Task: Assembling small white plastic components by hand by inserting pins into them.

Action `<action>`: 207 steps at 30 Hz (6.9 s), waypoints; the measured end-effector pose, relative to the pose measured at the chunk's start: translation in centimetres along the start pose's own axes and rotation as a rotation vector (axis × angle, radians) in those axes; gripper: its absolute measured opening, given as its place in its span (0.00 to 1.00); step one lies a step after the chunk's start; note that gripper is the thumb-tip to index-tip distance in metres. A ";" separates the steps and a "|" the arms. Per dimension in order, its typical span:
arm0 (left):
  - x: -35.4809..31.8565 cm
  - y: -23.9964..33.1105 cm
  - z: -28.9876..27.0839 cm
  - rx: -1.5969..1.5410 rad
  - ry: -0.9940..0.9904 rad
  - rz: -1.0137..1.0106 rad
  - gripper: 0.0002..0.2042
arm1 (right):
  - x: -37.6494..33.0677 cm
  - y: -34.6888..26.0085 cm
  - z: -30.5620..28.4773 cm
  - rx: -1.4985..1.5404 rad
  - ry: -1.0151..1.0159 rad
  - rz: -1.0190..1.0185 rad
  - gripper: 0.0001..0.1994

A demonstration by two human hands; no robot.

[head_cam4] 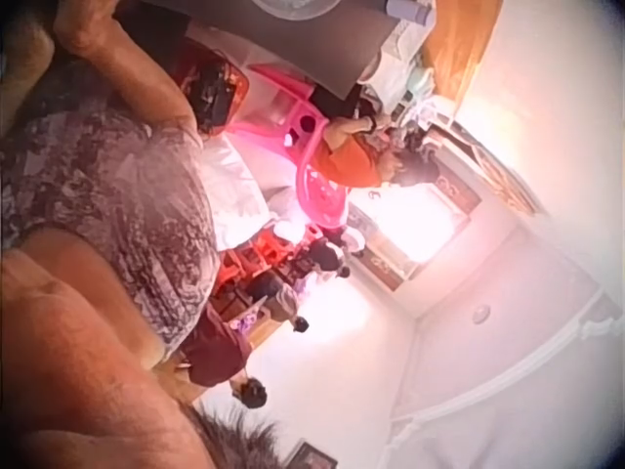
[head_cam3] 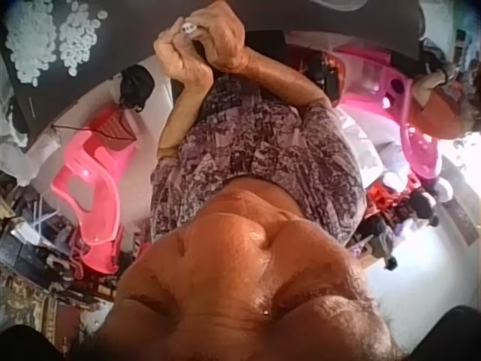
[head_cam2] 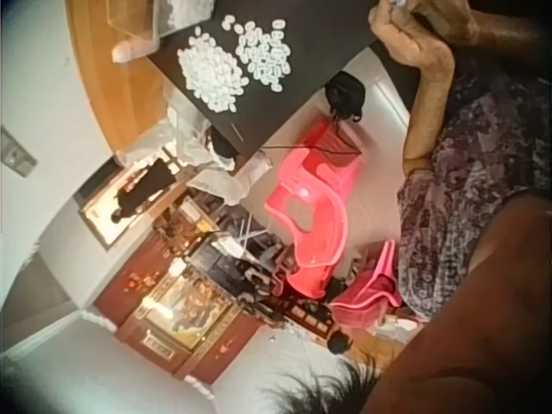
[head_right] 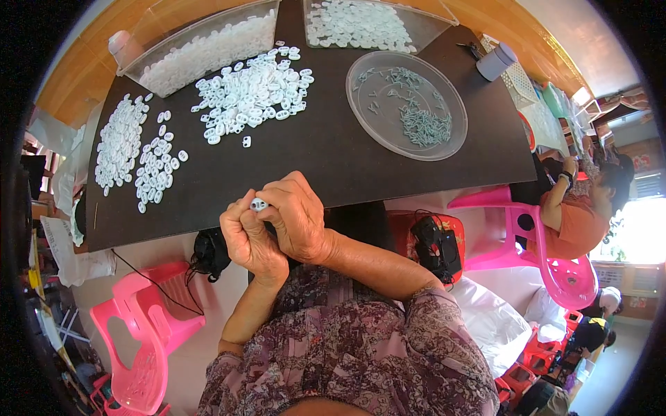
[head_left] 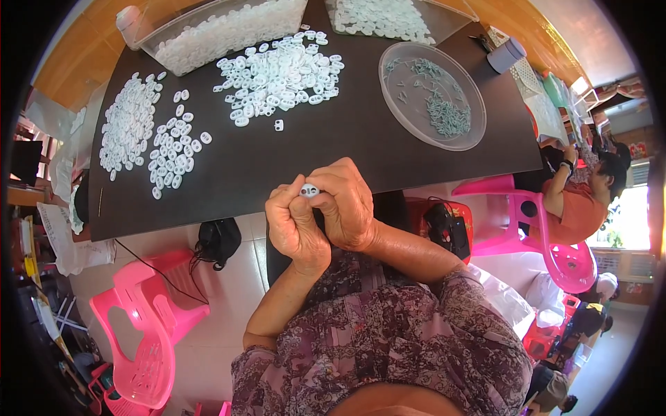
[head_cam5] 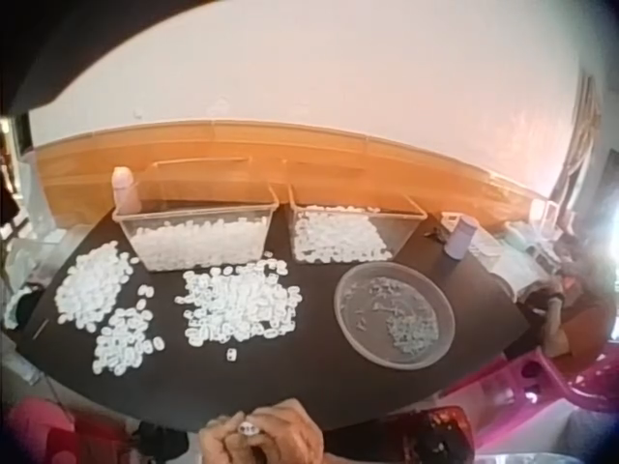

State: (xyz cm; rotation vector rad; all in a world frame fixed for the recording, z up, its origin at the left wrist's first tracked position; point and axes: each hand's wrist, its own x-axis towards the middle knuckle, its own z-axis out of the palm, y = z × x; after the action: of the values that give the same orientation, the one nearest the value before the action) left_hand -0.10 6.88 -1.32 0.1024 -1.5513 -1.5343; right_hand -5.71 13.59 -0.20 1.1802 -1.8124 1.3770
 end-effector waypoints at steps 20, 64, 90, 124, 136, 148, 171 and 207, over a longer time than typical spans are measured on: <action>-0.4 0.0 -0.4 0.004 0.019 -0.030 0.15 | -0.4 -0.3 0.2 0.004 -0.018 -0.021 0.12; 10.7 -5.5 -0.8 1.157 -0.612 0.254 0.06 | 17.4 13.4 -11.5 -0.421 0.093 0.419 0.09; 8.5 0.0 0.6 0.328 -0.628 -0.340 0.16 | 5.0 5.5 -5.0 0.220 -0.520 0.668 0.04; 4.3 -1.0 0.6 -0.303 -0.237 -0.720 0.05 | 5.1 14.8 -13.5 -0.586 -0.507 0.489 0.04; 4.1 -1.4 0.7 -0.338 -0.250 -0.699 0.05 | 5.3 15.3 -13.9 -0.658 -0.626 0.347 0.03; 4.2 -0.8 0.3 -0.355 -0.270 -0.732 0.05 | 6.6 10.3 -14.5 -0.308 -0.439 0.556 0.06; 3.3 1.2 -0.2 -0.353 -0.246 -0.771 0.05 | 4.0 1.4 -6.9 0.434 -0.423 0.894 0.07; 3.3 0.8 -0.9 -0.313 -0.229 -0.734 0.06 | 3.7 0.9 -5.2 0.526 -0.408 0.945 0.03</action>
State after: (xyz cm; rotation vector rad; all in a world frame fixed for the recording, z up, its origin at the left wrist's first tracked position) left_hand -0.98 4.26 0.94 0.3578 -1.5019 -2.4185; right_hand -8.53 17.51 4.10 0.8794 -2.5662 2.3812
